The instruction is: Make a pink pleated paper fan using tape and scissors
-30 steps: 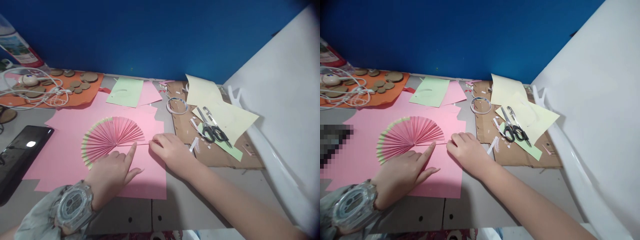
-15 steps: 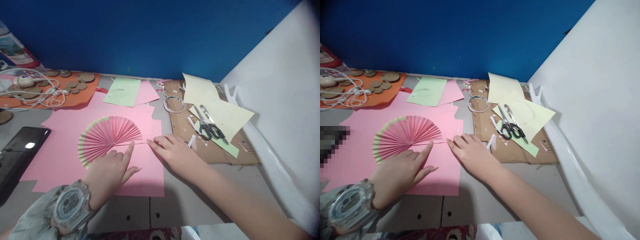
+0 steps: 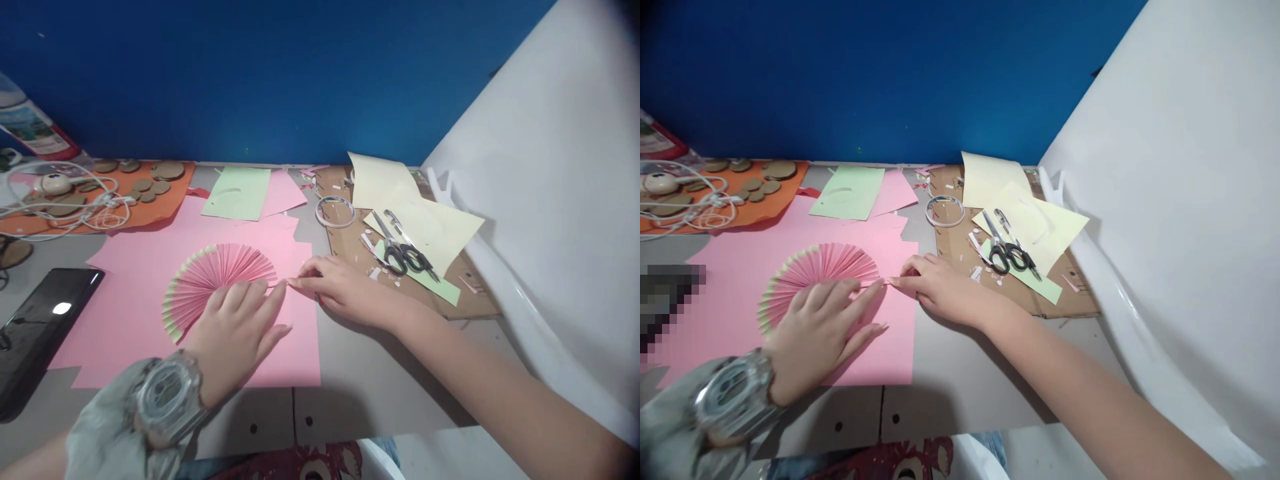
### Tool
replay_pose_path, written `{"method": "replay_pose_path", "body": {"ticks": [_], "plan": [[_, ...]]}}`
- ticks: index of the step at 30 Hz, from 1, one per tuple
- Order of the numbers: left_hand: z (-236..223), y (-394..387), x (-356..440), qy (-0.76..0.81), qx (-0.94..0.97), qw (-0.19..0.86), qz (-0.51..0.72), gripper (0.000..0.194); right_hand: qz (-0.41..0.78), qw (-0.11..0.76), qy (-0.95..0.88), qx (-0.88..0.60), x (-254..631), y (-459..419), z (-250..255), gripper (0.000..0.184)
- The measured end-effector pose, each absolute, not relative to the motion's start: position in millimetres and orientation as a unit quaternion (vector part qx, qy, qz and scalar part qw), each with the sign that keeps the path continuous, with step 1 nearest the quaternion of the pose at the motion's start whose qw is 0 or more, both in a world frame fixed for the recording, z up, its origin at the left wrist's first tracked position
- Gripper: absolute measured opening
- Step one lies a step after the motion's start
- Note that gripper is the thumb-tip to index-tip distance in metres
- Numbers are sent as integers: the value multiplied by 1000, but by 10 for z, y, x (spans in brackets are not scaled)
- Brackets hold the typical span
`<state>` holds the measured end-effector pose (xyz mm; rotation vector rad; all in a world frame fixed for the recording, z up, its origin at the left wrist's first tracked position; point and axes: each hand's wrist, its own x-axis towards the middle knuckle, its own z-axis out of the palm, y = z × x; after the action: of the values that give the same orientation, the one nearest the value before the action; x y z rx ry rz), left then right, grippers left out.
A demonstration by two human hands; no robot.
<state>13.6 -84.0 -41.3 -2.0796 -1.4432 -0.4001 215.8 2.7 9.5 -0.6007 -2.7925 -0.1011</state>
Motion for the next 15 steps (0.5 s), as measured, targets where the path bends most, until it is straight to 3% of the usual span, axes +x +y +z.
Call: {"method": "replay_pose_path", "body": {"ticks": [6,15], "plan": [[-480,-608,202,-503,-809,230,-197,64,37,198,-952,-231,2155,23,117,33],[-325,-496,114,-497,-804,195,-260,27,-28,228,-935,-270,2133,83,20,19]]}}
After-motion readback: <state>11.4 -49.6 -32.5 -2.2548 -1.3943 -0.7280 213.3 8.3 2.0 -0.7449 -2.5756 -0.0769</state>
